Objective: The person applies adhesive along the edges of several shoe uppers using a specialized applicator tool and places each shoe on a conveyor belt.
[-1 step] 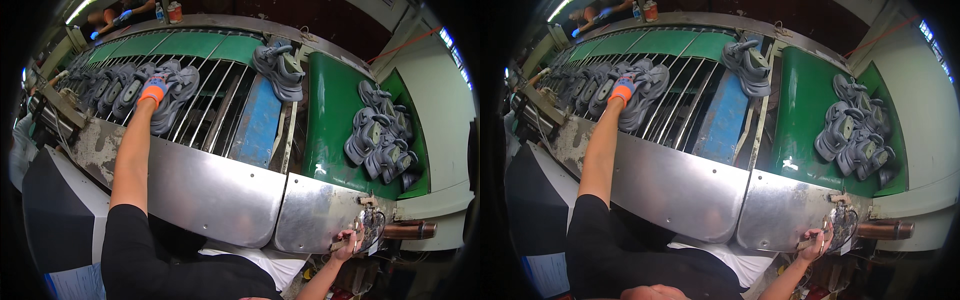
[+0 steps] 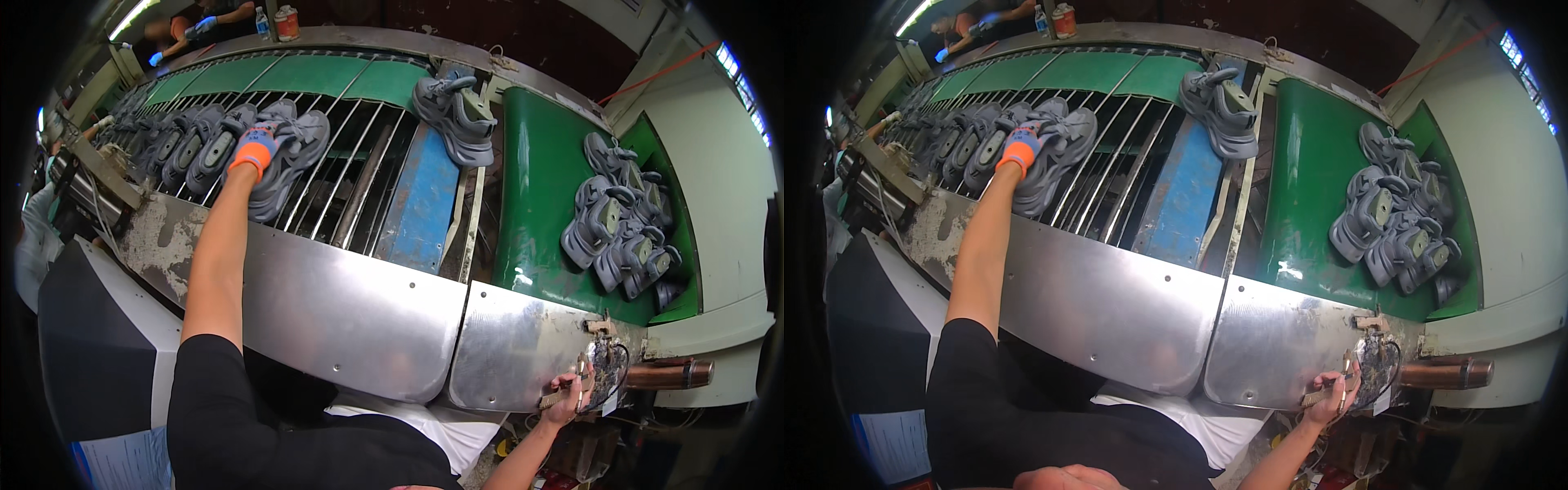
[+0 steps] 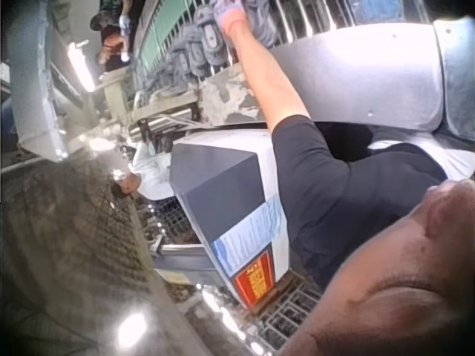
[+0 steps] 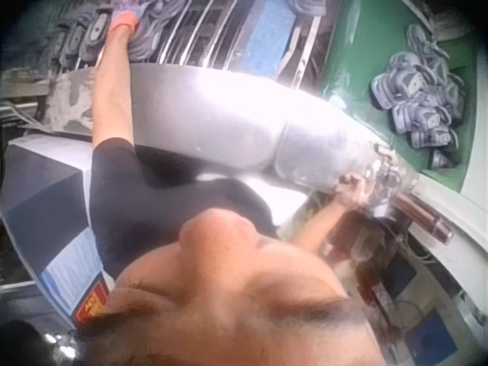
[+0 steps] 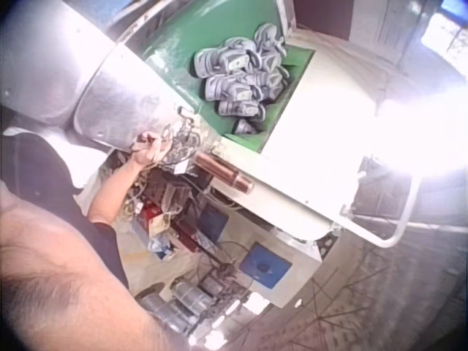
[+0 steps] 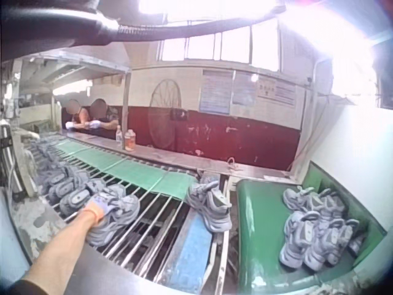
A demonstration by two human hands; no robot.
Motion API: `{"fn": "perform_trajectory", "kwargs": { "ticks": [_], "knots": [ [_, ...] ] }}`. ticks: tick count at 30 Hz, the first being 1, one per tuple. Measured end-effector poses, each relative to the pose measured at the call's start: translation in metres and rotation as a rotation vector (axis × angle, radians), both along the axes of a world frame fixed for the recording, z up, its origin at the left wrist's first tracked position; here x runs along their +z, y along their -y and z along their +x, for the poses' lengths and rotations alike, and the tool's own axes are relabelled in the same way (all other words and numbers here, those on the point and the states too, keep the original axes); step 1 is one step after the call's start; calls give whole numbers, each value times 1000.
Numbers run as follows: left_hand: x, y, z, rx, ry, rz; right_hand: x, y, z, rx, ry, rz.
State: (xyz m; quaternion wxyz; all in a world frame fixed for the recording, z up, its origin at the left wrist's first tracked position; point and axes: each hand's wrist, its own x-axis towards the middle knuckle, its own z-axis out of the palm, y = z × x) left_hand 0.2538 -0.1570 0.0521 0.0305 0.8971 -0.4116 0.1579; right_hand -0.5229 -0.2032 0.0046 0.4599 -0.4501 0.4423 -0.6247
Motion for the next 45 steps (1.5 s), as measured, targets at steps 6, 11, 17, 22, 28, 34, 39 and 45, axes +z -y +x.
{"fn": "perform_trajectory", "kwargs": {
  "ticks": [6,11,17,22,28,34,39,45],
  "knots": [
    [46,-42,-208,-799,-612,-460,-3,-7,-10,2,-12,-36],
    [47,-115,-311,-959,-358,-46,2,-11,-9,-7,-22,-31],
    [84,-116,-379,-1156,-404,-89,-1,-14,-18,17,81,-12],
    [60,-57,-418,-849,54,427,-17,-9,-21,74,156,-26],
    [83,-60,-419,-1058,24,223,-18,-8,-24,15,140,-69],
    [135,-137,-390,-838,-565,-868,-9,-10,-21,-198,162,-111],
    [71,-125,-335,-941,-746,-1021,-1,-4,-10,-427,398,47],
    [133,-61,-406,-1155,-1194,-807,20,-69,9,45,264,166]
  ]
}}
